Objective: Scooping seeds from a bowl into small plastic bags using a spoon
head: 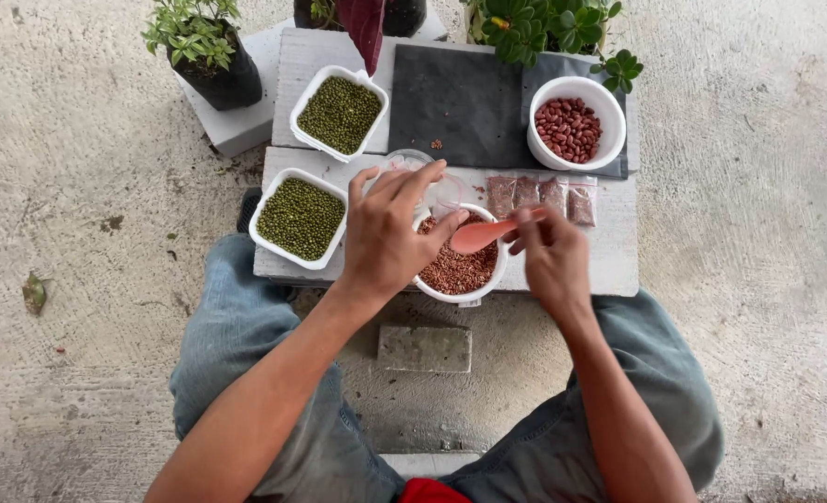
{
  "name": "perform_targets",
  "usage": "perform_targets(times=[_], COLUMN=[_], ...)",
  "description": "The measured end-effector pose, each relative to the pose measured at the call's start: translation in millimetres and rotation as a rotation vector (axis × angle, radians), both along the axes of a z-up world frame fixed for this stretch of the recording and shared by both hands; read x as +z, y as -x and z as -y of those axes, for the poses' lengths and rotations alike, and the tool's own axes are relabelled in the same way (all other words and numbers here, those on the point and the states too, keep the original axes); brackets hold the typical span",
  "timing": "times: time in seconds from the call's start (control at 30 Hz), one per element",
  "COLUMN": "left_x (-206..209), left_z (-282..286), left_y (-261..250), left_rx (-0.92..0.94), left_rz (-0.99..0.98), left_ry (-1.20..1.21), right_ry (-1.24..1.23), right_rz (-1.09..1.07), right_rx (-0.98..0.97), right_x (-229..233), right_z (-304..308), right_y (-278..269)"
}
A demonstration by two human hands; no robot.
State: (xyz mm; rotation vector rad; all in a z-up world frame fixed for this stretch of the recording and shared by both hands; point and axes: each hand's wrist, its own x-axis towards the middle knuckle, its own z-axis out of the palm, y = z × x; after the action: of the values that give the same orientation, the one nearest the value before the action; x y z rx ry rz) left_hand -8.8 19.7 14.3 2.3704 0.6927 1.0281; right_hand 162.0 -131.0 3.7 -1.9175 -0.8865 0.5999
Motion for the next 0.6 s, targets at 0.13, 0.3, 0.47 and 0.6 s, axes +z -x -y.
perform_targets(times=[0.13,0.3,0.47,0.6], left_x=[7,8,-1,-11], left_z=[2,3,7,5], left_y=[5,5,5,4], left_rx=[0.011,-0.006,-0.024,-0.015], left_rz=[0.015,-0.003,-0.055,-0.106], left_ry=[0.030,-0.009,-0.006,-0.048], right_ry=[0.108,0.074,0.019,0.007], right_rz=[-0.068,0.198,0.492,0.561], right_rx=[0.055,-0.037,-0.023,0.036], right_x=[-6,-23,-17,-9], right_z=[-7,-7,1,6], right_y=[20,9,1,8])
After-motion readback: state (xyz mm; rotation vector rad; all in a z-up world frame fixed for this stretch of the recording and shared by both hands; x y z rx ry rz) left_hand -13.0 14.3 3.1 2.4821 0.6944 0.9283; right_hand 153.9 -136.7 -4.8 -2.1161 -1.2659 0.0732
